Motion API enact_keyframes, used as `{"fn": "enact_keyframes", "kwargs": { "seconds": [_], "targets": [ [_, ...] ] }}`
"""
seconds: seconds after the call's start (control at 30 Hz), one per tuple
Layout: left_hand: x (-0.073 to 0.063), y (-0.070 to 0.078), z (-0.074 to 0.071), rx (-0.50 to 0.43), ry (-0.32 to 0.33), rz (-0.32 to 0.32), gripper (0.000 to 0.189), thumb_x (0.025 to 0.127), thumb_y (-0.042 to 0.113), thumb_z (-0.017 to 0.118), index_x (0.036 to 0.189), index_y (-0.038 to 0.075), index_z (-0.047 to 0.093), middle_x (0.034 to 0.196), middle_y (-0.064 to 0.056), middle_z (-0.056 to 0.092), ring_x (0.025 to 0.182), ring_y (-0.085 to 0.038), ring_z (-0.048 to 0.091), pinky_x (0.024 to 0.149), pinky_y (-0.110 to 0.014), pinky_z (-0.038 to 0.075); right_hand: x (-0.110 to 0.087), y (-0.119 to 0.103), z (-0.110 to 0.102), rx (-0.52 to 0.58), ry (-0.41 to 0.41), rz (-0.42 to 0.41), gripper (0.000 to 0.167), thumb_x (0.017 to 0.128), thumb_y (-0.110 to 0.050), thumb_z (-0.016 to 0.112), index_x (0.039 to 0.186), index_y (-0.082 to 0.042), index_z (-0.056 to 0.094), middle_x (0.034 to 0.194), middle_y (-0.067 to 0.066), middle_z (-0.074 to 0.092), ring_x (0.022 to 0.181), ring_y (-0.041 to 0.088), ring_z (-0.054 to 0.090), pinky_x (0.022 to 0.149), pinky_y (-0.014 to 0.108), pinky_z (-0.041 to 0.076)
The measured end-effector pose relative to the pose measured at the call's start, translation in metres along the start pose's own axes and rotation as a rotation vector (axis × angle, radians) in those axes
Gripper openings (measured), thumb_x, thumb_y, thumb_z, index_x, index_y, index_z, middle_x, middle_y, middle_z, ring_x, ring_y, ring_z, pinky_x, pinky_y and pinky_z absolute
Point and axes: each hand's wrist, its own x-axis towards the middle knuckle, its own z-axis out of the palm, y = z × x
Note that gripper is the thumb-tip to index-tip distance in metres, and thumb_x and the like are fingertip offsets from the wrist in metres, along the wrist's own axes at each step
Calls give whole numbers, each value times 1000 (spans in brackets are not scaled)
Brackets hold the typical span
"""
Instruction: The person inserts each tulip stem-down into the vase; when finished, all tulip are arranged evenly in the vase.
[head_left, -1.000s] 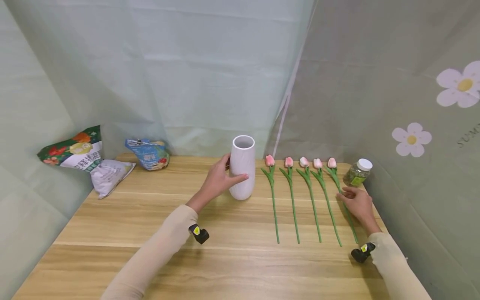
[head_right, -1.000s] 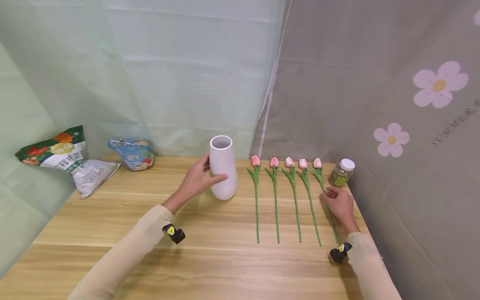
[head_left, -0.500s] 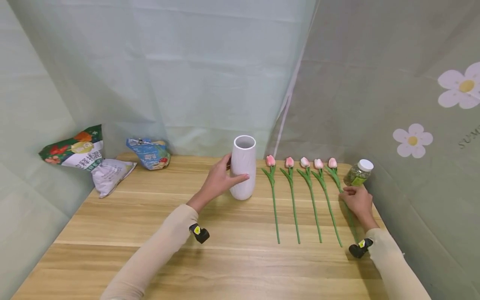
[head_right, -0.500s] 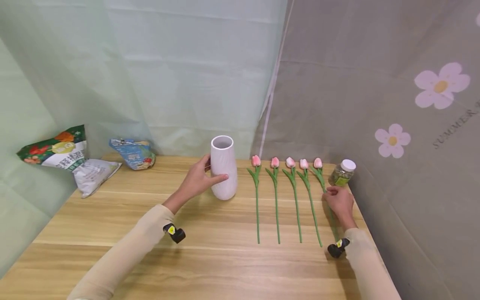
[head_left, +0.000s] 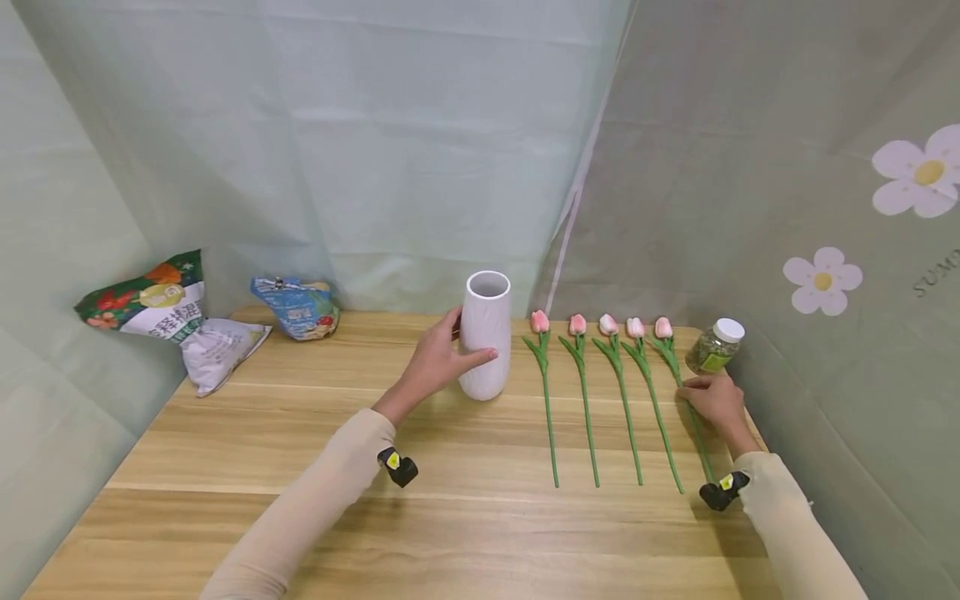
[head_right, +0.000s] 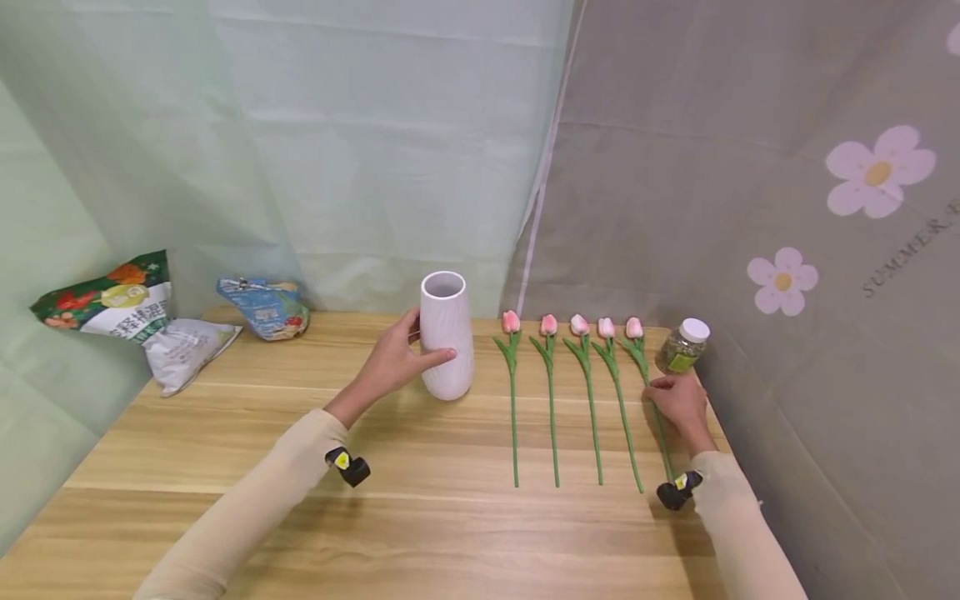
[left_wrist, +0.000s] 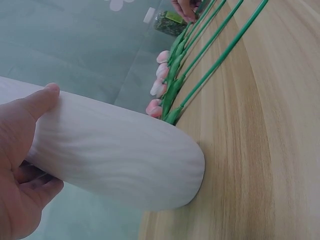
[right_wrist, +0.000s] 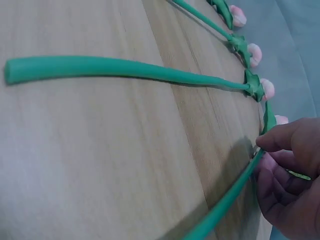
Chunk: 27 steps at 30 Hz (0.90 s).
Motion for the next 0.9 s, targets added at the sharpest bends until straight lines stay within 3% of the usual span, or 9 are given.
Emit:
{"fn": "enact_keyframes", "kwargs": {
  "seconds": [0.23,0.4,0.63,0.77,0.9],
  "targets": [
    [0,1,0,10,-1,-5,86,82,38,87,148,2,45,138,-19,59,129,-34,58,108,-50,49,-1,0,0,33,61,28,31,92,-20,71,109,6,75,109,25,73,102,43,62,88,54,48],
    [0,0,0,12,-2,-3,88,82,37,88,148,2,44,139,-20,59,129,-35,58,108,-50,49,-4,-8,-6,47,114,18,29,94,-20,70,110,4,76,96,18,76,88,34,66,74,40,49],
    [0,-2,0,16,0,9,87,82,37,87,148,1,44,139,-21,59,129,-35,58,108,-53,49,-8,-21,-20,78,143,16,31,95,-21,69,113,3,75,93,15,76,71,8,61,64,26,48],
    [0,-2,0,17,1,9,86,82,37,87,147,1,44,138,-21,59,129,-35,58,108,-54,49,-9,-27,-28,148,146,10,32,95,-20,69,115,4,73,85,1,74,64,-3,57,59,18,49],
    [0,-2,0,20,0,11,86,82,37,87,147,1,44,138,-20,59,129,-35,58,108,-54,49,-12,-34,-35,254,122,21,36,97,-23,67,121,5,69,82,-13,68,64,-5,59,59,15,53]
  ]
}}
